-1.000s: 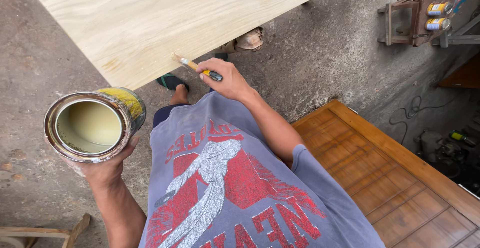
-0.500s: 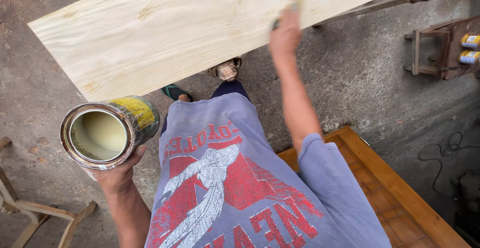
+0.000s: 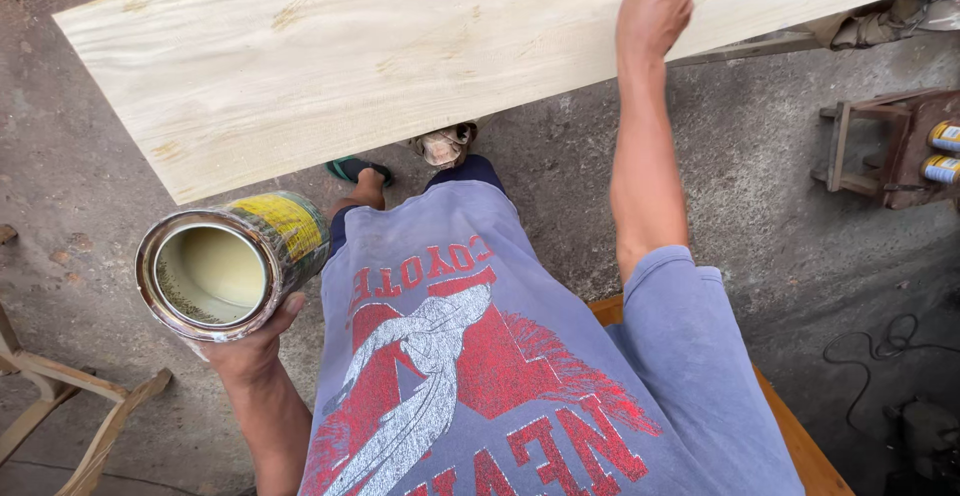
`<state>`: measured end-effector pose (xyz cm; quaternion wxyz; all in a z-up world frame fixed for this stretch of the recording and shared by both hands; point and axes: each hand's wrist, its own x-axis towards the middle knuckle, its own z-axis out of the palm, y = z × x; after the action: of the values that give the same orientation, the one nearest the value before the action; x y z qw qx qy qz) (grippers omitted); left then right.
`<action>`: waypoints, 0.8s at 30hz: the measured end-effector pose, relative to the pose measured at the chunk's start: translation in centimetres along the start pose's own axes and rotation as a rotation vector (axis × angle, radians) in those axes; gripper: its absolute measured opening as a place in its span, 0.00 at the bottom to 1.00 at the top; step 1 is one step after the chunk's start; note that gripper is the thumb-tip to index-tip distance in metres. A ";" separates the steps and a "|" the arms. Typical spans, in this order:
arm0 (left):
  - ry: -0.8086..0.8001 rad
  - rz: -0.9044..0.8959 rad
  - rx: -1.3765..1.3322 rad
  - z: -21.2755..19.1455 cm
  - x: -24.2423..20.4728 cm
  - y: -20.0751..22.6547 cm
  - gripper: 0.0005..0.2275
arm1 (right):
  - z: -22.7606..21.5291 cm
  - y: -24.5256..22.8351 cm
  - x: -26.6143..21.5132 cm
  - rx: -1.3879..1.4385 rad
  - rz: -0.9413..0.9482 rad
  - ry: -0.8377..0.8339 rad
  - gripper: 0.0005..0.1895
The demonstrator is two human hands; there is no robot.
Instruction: The person applies a light-colored finish to a long wooden plank using a paintbrush. They repeatedly dip the brush into a can and spread the finish along the length of the plank, working from one end to the other.
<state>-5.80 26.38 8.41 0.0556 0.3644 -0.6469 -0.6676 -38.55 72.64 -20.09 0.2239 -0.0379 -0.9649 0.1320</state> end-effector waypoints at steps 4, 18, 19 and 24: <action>-0.026 0.066 -0.047 -1.0 0.7 -2.3 0.42 | 2.5 -15.8 -6.2 0.327 0.037 -0.491 0.13; 0.053 0.120 -0.039 -1.6 -3.2 -6.8 0.39 | 9.3 -1.9 10.7 0.636 0.122 0.016 0.06; 0.049 0.136 -0.046 -1.6 -3.5 -6.7 0.39 | 8.1 2.6 11.9 0.389 0.166 0.070 0.04; -0.028 0.195 -0.043 -0.4 -2.7 -5.9 0.39 | 2.2 9.4 8.1 0.057 0.361 -0.279 0.11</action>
<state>-1.25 28.46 4.26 0.1190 0.2893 -0.6656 -0.6775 -46.66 82.27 -21.17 0.0623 -0.1851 -0.9599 0.2013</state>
